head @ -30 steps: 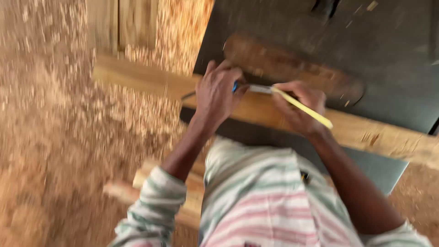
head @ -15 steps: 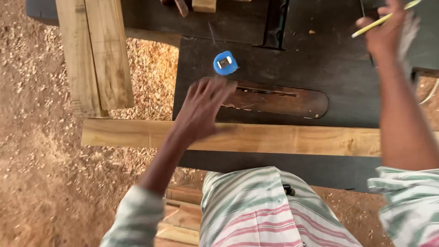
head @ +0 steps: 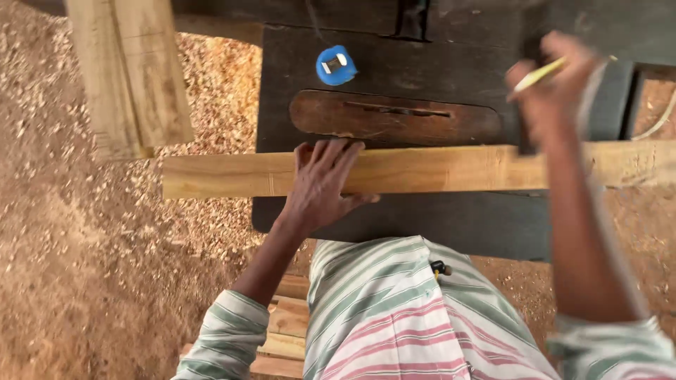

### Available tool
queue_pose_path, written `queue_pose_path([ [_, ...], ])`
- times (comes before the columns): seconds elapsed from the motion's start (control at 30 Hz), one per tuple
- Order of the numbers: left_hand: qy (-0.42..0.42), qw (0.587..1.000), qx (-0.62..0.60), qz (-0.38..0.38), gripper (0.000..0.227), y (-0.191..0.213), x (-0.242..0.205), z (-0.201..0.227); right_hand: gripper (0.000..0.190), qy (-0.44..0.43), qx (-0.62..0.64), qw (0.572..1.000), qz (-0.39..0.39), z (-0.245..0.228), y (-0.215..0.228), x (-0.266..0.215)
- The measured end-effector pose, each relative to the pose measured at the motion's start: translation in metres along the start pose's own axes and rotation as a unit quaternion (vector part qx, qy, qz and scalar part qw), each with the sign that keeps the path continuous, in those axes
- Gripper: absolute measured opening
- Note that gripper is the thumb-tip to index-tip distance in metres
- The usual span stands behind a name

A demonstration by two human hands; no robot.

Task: Measure several pieces of wood using a tape measure and mark cut lines with a pencil and try square on a workbench.

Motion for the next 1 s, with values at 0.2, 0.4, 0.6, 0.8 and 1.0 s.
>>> queue_pose_path([
  [0.2,0.007,0.973,-0.005,0.231,0.070,0.029,0.063,0.022,0.053,-0.013,-0.046,0.989,-0.139,-0.036,-0.048,-0.152],
  [0.4,0.032,0.998,-0.057,-0.012,0.038,-0.024,0.079,-0.006,0.048,0.020,-0.014,0.983,-0.183,-0.054,-0.064,-0.191],
  [0.6,-0.067,0.990,-0.068,0.100,0.038,-0.048,0.086,0.004,0.050,0.057,0.113,0.987,-0.096,0.005,-0.016,-0.172],
  [0.8,-0.050,0.993,-0.012,0.107,0.055,-0.056,0.068,0.002,0.049,0.044,0.211,0.976,-0.036,0.031,-0.010,-0.162],
  [1.0,-0.025,0.998,0.050,0.033,0.094,-0.041,0.055,0.007,0.024,0.032,0.159,0.983,-0.080,0.010,-0.006,-0.154],
])
Point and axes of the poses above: each hand's wrist, its own x-axis towards the middle knuckle, its own y-axis out of the back of the hand, z = x × y, the point moved 2 cm from there along x, towards the middle knuckle, and after that the axes turned 9 degrees about x, right-handed, at the moved point
